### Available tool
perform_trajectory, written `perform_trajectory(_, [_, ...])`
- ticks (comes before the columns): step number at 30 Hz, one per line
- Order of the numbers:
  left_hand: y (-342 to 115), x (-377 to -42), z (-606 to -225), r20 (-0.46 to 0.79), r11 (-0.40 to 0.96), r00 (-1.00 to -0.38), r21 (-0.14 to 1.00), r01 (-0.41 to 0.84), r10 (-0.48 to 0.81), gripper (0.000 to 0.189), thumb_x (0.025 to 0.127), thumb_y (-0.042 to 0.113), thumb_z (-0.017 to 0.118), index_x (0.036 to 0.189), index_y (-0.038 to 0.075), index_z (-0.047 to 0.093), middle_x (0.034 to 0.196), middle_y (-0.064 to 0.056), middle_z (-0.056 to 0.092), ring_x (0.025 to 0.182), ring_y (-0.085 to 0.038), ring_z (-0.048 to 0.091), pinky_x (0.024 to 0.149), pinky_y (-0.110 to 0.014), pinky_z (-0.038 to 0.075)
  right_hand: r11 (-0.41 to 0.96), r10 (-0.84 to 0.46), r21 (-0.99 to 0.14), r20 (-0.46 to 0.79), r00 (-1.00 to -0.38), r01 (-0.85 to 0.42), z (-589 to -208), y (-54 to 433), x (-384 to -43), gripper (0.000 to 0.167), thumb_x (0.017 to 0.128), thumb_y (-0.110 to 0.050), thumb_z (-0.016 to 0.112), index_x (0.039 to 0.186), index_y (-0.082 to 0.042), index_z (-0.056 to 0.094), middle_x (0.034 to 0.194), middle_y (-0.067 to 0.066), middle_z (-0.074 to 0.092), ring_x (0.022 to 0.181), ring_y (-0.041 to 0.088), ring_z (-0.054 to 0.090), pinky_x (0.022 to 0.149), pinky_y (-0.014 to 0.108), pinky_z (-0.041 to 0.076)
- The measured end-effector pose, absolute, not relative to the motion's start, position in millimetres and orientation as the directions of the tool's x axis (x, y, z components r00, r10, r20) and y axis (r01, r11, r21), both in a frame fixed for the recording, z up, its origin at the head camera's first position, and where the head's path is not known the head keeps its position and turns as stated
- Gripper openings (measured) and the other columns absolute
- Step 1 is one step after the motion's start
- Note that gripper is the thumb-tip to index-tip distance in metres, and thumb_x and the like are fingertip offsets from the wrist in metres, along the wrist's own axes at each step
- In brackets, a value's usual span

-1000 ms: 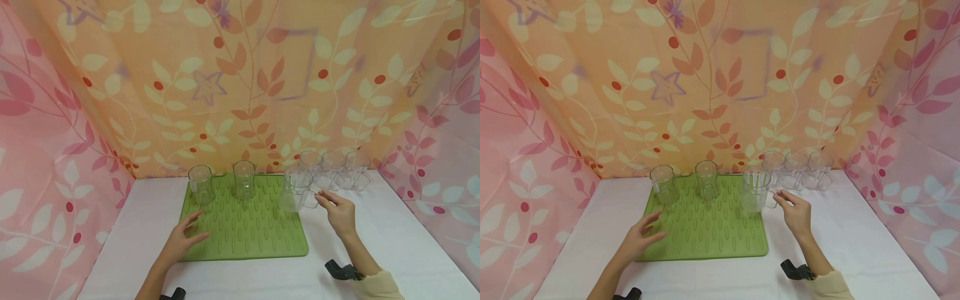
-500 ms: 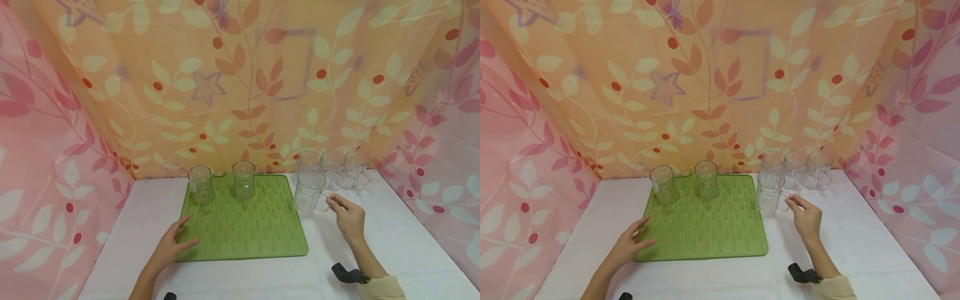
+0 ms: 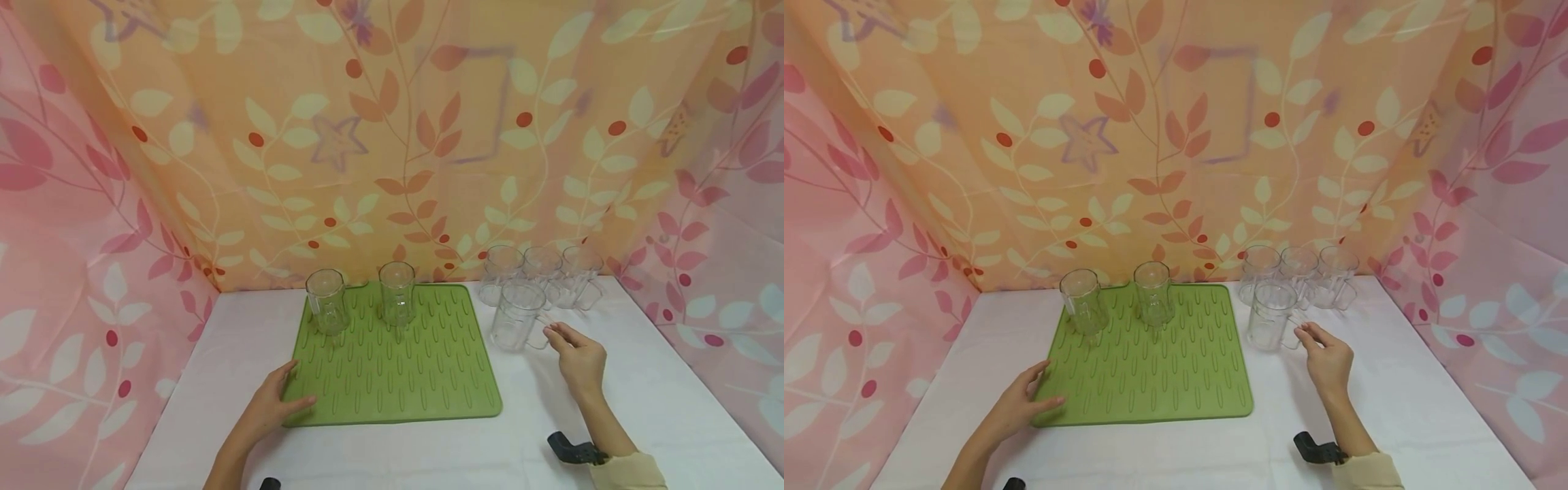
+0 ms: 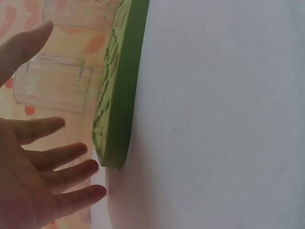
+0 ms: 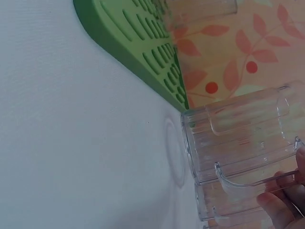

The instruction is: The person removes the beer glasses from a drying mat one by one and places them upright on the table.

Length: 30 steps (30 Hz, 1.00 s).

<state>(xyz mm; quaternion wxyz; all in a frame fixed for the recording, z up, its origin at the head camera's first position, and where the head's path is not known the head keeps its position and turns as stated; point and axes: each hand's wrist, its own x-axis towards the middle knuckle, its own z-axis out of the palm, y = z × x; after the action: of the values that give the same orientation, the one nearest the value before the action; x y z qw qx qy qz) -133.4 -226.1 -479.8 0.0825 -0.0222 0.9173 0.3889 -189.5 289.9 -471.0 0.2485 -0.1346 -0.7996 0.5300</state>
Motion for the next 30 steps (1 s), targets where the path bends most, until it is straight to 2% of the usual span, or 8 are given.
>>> perform_trajectory(12, [-230, -132, -486, -0.169, 0.715, -0.985, 0.693, -0.087, 0.044, 0.098, 0.076, 0.033, 0.082, 0.144, -0.015, 0.030, 0.146, -0.039, 0.034, 0.137, -0.055, 0.031, 0.112, -0.066, 0.028, 0.413, 0.519, -0.911, 0.247, -0.818, -0.013, -481, 292, -189, 0.037, 0.088, -0.018, 0.073, 0.116, 0.007, 0.068, 0.074, -0.045, 0.055, 0.065, -0.022, 0.057, 0.056, 0.003, 0.045])
perform_trajectory(18, [-231, -134, -488, -0.181, 0.744, -0.982, 0.663, -0.082, 0.053, 0.101, 0.074, 0.033, 0.084, 0.143, -0.018, 0.030, 0.145, -0.040, 0.036, 0.136, -0.055, 0.032, 0.111, -0.065, 0.030, 0.384, 0.529, -0.923, 0.231, -0.817, -0.013, -483, 291, -188, 0.038, 0.088, -0.015, 0.072, 0.117, 0.009, 0.066, 0.072, -0.046, 0.053, 0.065, -0.022, 0.057, 0.060, 0.001, 0.046])
perform_trajectory(26, [-236, -132, -493, -0.180, 0.780, -0.981, 0.623, -0.053, 0.077, 0.105, 0.070, 0.032, 0.086, 0.144, -0.017, 0.029, 0.147, -0.036, 0.035, 0.137, -0.053, 0.032, 0.112, -0.064, 0.029, 0.403, 0.539, -0.914, 0.275, -0.796, -0.044, -488, 289, -186, 0.035, 0.086, -0.015, 0.074, 0.112, 0.007, 0.069, 0.073, -0.046, 0.054, 0.071, -0.023, 0.055, 0.063, -0.002, 0.044])
perform_trajectory(30, [-237, -132, -494, -0.181, 0.792, -0.980, 0.609, -0.045, 0.083, 0.107, 0.069, 0.032, 0.086, 0.145, -0.016, 0.028, 0.148, -0.036, 0.034, 0.138, -0.054, 0.031, 0.112, -0.064, 0.029, 0.434, 0.549, -0.898, 0.333, -0.767, -0.079, -490, 289, -185, 0.036, 0.085, -0.014, 0.076, 0.114, 0.005, 0.069, 0.080, -0.043, 0.057, 0.075, -0.024, 0.055, 0.065, -0.003, 0.044])
